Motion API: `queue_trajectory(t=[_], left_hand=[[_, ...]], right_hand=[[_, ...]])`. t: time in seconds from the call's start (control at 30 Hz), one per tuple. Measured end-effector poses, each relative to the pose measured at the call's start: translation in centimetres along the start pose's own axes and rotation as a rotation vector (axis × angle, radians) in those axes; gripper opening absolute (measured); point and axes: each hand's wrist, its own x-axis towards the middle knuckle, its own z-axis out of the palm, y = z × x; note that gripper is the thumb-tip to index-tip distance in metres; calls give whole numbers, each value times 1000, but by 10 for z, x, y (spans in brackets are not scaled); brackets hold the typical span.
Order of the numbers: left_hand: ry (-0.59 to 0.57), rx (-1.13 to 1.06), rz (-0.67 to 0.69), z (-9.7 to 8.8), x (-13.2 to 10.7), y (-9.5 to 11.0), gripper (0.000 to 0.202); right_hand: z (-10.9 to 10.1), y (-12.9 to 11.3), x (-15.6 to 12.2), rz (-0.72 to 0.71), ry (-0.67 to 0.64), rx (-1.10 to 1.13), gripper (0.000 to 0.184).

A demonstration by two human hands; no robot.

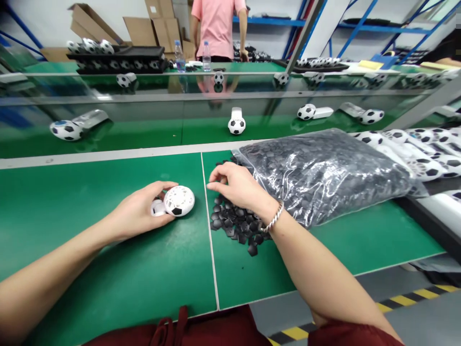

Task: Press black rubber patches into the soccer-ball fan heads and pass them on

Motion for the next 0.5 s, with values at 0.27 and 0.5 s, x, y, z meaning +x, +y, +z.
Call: queue_trajectory(t=[0.27,0.5], left_hand=[[24,137,118,0,4,-4,59],[32,170,173,-3,3,-5,61]], right_hand=[[0,0,-5,127,-261,-357,3],[0,-6,-6,18,-298,-312,2]])
